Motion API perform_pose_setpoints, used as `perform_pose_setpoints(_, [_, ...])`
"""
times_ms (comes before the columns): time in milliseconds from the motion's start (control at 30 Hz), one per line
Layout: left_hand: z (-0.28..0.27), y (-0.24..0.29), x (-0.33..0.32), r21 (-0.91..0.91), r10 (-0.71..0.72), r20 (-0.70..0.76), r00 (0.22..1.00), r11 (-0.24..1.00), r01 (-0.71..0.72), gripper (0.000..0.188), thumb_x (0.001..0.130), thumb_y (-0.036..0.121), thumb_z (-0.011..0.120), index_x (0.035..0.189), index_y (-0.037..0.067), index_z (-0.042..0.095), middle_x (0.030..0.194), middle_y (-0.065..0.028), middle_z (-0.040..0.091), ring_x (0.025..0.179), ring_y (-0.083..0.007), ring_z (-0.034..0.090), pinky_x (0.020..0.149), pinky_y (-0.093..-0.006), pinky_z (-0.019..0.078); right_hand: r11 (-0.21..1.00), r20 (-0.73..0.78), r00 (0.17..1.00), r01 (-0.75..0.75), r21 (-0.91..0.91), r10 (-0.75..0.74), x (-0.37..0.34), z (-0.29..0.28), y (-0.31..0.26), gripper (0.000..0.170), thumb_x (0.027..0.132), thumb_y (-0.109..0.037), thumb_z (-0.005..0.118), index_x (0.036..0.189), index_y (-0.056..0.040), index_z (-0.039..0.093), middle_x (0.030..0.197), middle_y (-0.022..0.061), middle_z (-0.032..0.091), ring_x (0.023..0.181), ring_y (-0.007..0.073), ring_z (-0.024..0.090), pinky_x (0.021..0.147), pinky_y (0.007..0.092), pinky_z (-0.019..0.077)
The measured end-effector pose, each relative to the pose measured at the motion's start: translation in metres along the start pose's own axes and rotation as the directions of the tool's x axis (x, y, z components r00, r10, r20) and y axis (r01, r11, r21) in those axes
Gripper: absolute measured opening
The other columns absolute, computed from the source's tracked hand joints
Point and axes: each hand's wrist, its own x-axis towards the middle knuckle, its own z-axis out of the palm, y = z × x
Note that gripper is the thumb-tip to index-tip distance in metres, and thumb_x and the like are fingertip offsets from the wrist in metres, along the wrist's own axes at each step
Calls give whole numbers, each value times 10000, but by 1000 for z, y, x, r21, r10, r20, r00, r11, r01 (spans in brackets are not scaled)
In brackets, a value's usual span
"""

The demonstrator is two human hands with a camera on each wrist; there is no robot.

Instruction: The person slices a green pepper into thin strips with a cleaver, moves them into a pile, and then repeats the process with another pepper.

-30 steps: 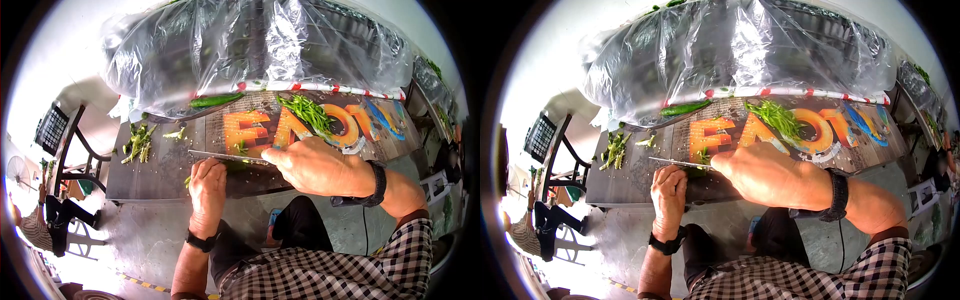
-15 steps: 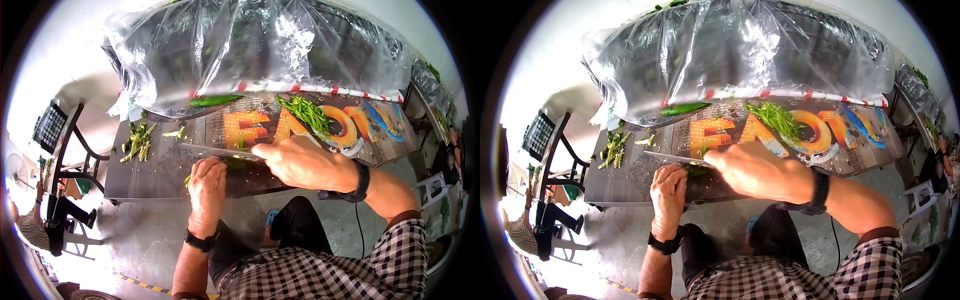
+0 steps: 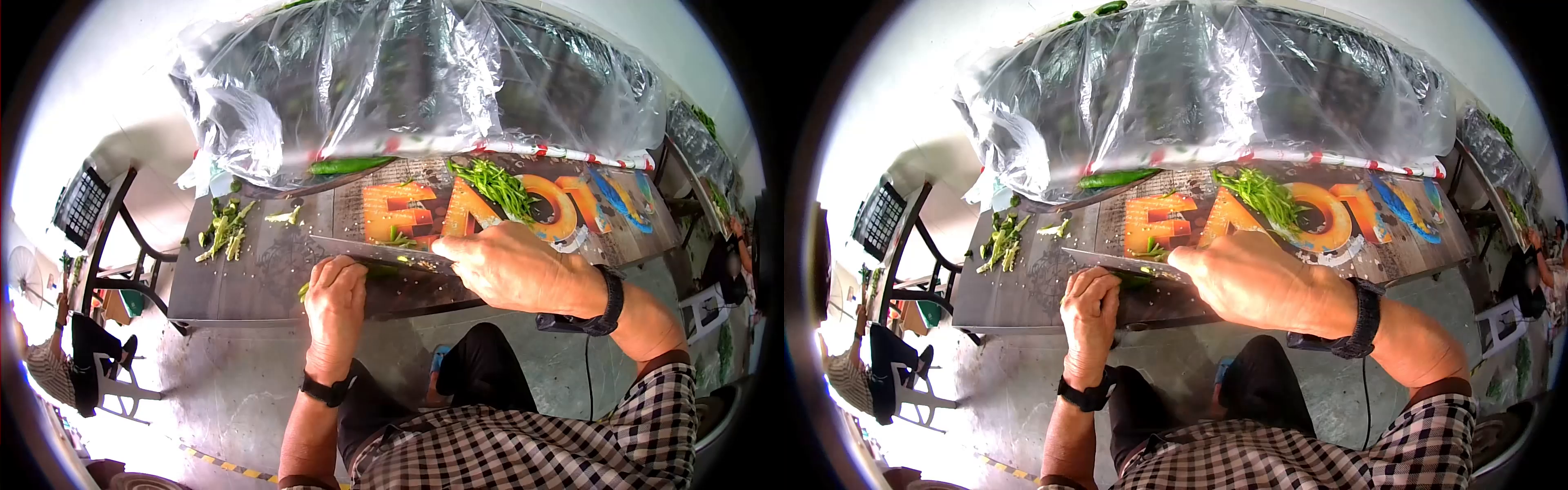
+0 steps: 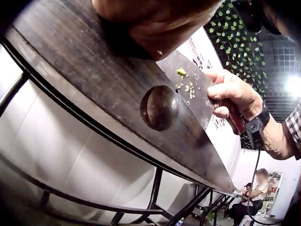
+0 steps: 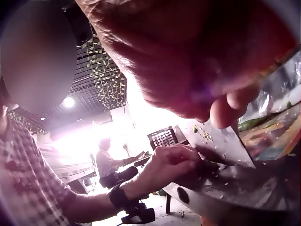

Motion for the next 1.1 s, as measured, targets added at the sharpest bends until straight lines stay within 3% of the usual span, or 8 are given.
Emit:
perform_pose_setpoints(67, [0, 0, 0, -7, -2, 1, 1000, 1000, 2, 148, 757, -13, 693, 893, 40, 670, 972, -93, 654, 957, -325, 619, 825, -405, 515, 996, 34, 999, 23, -86, -20, -1, 1, 2, 333, 826, -79, 640, 1144, -15, 561, 644, 105, 607, 557, 275, 619, 496, 397, 464])
perform_pose_setpoints(167, [1, -2, 0, -3, 5, -4, 1000, 1000, -6, 151, 753, -13, 695, 893, 40, 672, 979, -93, 657, 957, -326, 622, 826, -405, 517, 999, -15, 1000, 0, 32, 1, 0, -4, -4, 110, 843, -68, 613, 901, -3, 547, 608, 193, 598, 564, 375, 622, 538, 474, 466])
perform_pose_setpoints(367, [1, -1, 1, 12, -2, 1, 1000, 1000, 2, 155, 748, -21, 689, 892, 33, 671, 981, -96, 658, 962, -323, 623, 835, -402, 521, 995, 50, 999, 15, 94, -20, 17, 1, -6, 112, 832, -57, 612, 897, -14, 531, 595, 187, 591, 558, 368, 624, 518, 472, 463])
perform_pose_setpoints(467, [1, -1, 2, 18, -7, 11, 1000, 1000, 7, 155, 748, -24, 684, 892, 33, 673, 979, -96, 659, 965, -323, 623, 842, -402, 520, 985, 10, 1000, 17, 169, -19, 38, 26, -5, 95, 838, -55, 594, 898, -18, 531, 584, 182, 588, 552, 358, 626, 503, 464, 460])
perform_pose_setpoints(567, [-1, 0, 1, 24, -14, 15, 1000, 1000, 14, 154, 751, -22, 681, 894, 35, 673, 976, -97, 658, 964, -322, 623, 842, -402, 519, 995, -62, 997, 55, 88, -50, 55, 30, -10, 72, 848, -57, 576, 899, -22, 538, 574, 183, 585, 541, 354, 625, 495, 459, 459])
perform_pose_setpoints(800, [-1, 4, 2, 10, -29, -1, 1000, 1000, 29, 141, 759, -15, 682, 884, 48, 661, 955, -92, 654, 936, -310, 620, 806, -401, 513, 997, -34, 999, 2, 80, 1, 14, 18, 14, 70, 854, -39, 567, 908, 4, 560, 574, 208, 576, 518, 368, 607, 490, 484, 445])
perform_pose_setpoints(867, [0, 3, 2, 8, -24, -5, 1000, 1000, 24, 139, 760, -16, 683, 877, 53, 657, 949, -87, 653, 924, -307, 619, 793, -401, 510, 994, -111, 991, -64, 93, 74, 1, 14, 19, 82, 847, -49, 582, 910, -1, 557, 581, 210, 580, 521, 374, 605, 493, 489, 450])
perform_pose_setpoints(1100, [2, 1, 1, 15, -32, -4, 999, 999, 32, 135, 756, -18, 687, 856, 61, 641, 935, -76, 652, 910, -306, 616, 781, -401, 507, 993, -99, 994, -41, 115, 52, -4, 5, 6, 91, 849, -66, 588, 908, -10, 548, 582, 202, 585, 543, 376, 612, 514, 474, 471])
